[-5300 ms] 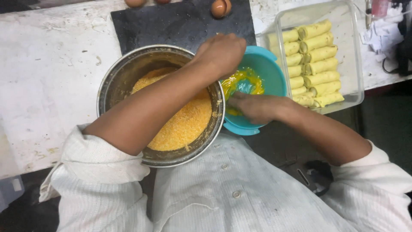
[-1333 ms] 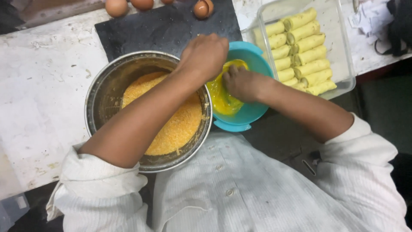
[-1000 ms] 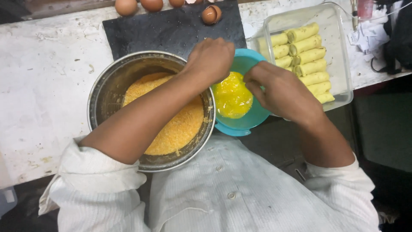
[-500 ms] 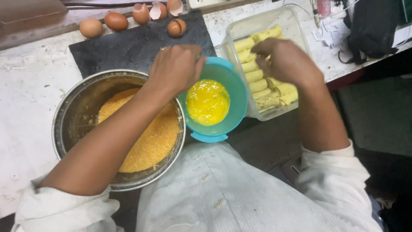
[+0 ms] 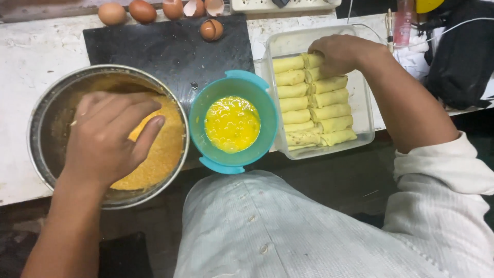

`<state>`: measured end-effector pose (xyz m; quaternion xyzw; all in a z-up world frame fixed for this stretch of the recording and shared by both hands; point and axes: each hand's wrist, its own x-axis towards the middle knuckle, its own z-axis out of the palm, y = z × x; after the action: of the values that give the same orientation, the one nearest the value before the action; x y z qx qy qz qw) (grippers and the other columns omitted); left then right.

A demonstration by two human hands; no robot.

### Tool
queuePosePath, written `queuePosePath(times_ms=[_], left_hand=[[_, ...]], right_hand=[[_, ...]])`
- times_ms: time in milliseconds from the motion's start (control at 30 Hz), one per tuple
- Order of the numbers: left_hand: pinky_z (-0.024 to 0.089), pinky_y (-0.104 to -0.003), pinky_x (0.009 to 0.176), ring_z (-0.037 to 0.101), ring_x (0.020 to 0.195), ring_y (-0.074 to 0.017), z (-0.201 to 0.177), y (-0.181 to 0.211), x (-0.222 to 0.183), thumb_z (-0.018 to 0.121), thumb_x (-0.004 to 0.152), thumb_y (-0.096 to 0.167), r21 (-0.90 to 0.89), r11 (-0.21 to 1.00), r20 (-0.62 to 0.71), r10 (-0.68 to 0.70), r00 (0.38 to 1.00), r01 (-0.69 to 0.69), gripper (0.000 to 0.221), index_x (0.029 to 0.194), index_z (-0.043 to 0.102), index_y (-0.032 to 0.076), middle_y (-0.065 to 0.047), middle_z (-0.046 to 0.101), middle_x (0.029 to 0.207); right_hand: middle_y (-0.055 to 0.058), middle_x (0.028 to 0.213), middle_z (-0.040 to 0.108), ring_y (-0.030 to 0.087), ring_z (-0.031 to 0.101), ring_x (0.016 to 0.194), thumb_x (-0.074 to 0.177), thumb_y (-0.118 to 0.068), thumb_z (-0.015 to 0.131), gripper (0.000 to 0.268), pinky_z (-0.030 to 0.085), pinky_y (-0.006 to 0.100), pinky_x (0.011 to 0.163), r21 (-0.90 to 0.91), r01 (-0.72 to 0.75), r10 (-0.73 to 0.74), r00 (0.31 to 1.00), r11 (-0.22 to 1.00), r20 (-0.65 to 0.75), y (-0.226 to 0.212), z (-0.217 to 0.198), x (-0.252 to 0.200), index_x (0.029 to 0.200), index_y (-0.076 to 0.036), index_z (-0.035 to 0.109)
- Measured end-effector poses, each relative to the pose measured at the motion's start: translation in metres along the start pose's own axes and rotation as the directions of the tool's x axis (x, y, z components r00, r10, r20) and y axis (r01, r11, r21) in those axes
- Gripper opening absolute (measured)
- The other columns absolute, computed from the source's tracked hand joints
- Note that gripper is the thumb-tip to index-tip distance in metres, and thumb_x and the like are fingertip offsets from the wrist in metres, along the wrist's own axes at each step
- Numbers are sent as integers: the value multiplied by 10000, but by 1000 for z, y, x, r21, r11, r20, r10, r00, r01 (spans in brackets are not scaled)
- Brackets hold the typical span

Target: Preparing rolls by cracking eggs for an egg wash and then coating each roll in breadcrumbs.

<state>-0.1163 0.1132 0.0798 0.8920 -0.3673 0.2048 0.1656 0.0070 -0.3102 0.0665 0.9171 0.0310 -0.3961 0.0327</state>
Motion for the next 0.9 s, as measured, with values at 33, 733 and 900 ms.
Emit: queuePosePath(times_ms=[33,733,900], left_hand=[[429,-406,913,689,948,-228,-2,7,-8,722,1013,153,2,1000,1,-12,1000,12,79,1038,710,79,-44,740,1059],[464,-433,965,693,938,-255,-24,2,-85,744,1024,133,25,951,25,-309,951,308,66,1025,734,68,-64,747,1004],[467,-385,850,705,963,-230,-23,-41,-75,740,994,201,27,986,130,-164,978,162,130,1057,738,87,-32,744,1005]], right_hand=[[92,1431,499,339,494,1261,818,-159,573,631,426,479,1002,-9,8,-8,1000,1000,5,5,3,3,1436,-157,446],[213,1150,651,316,631,1035,1036,-149,552,343,462,436,819,386,403,-249,886,830,-390,23,8,-22,1341,-15,473],[170,957,533,316,641,743,1046,-166,418,234,559,426,476,936,289,-243,940,201,-238,-62,33,-66,1274,-143,466]])
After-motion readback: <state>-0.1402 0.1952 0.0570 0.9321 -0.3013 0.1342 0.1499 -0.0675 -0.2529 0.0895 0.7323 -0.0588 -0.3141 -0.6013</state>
